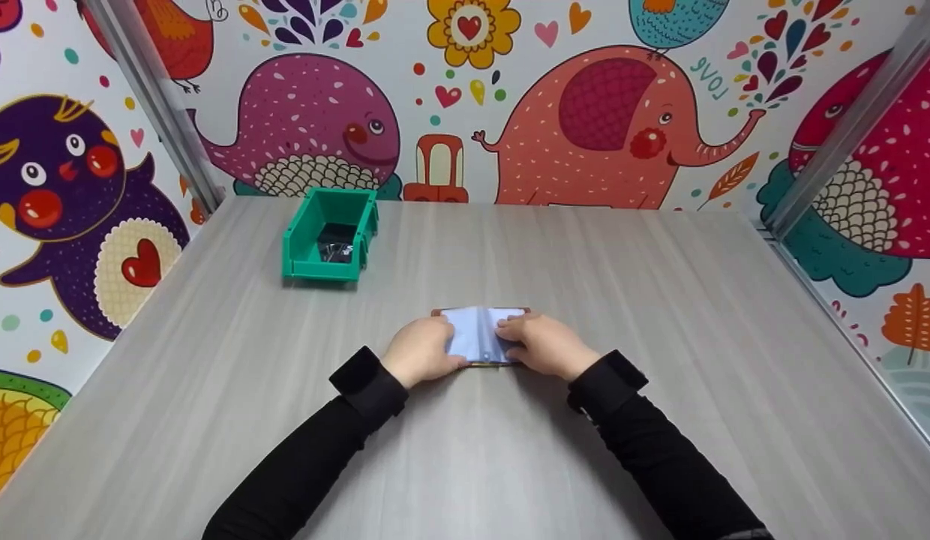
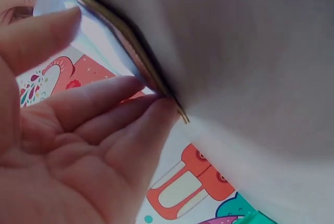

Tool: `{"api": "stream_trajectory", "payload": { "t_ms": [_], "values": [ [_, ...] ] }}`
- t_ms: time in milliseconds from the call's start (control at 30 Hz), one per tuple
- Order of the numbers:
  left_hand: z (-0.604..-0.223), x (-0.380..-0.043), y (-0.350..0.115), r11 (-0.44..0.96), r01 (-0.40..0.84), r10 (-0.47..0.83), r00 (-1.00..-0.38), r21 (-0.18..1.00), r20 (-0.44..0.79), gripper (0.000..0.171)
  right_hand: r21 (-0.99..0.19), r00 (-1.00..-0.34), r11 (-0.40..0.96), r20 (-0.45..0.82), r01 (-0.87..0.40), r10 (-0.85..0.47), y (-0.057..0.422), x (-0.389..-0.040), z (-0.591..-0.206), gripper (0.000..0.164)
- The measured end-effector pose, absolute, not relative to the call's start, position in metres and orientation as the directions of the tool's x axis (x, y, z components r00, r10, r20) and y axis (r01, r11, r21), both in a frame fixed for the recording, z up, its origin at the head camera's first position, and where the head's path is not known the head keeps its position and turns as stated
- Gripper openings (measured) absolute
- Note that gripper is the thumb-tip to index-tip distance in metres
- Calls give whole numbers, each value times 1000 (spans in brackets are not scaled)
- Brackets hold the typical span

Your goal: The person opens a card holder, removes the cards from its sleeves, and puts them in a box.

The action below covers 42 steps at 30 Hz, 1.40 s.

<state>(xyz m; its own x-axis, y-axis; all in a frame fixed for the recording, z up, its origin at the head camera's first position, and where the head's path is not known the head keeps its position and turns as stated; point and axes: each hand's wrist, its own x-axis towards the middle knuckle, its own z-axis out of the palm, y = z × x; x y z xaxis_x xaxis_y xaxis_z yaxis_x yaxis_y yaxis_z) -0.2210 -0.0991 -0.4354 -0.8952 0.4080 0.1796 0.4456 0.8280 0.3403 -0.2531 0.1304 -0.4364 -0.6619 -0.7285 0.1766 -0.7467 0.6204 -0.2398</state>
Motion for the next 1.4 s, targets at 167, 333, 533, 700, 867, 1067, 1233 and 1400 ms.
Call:
{"api": "stream_trajectory", "payload": {
  "t_ms": [167,333,533,700,867,1067,1233,1400],
  "values": [
    [-434,-215,-89,847,413,359,-909,334,212,38,-249,-671,627,165,-738,-723,130,-253,-436,34],
    [-433,-214,-78,856,432,364,-893,283,263,36,-246,-672,629,170,-738,-721,130,-252,-435,35],
    [-433,-218,-65,844,470,406,-874,259,265,25,-258,-673,627,168,-735,-720,131,-251,-434,36],
    [-433,-219,-56,837,498,436,-857,226,274,16,-255,-660,614,177,-747,-730,131,-252,-435,35],
    [-435,-219,-53,835,502,434,-852,225,291,8,-260,-660,612,179,-747,-730,131,-252,-434,35],
    [-437,-220,-54,822,509,430,-849,255,307,7,-272,-668,615,193,-740,-719,133,-253,-434,38],
    [-437,-221,-55,821,502,422,-855,273,302,11,-270,-696,643,232,-717,-679,138,-253,-434,40],
    [-435,-220,-56,820,488,406,-864,300,298,11,-282,-749,695,269,-662,-605,142,-253,-434,42]
  ]
}}
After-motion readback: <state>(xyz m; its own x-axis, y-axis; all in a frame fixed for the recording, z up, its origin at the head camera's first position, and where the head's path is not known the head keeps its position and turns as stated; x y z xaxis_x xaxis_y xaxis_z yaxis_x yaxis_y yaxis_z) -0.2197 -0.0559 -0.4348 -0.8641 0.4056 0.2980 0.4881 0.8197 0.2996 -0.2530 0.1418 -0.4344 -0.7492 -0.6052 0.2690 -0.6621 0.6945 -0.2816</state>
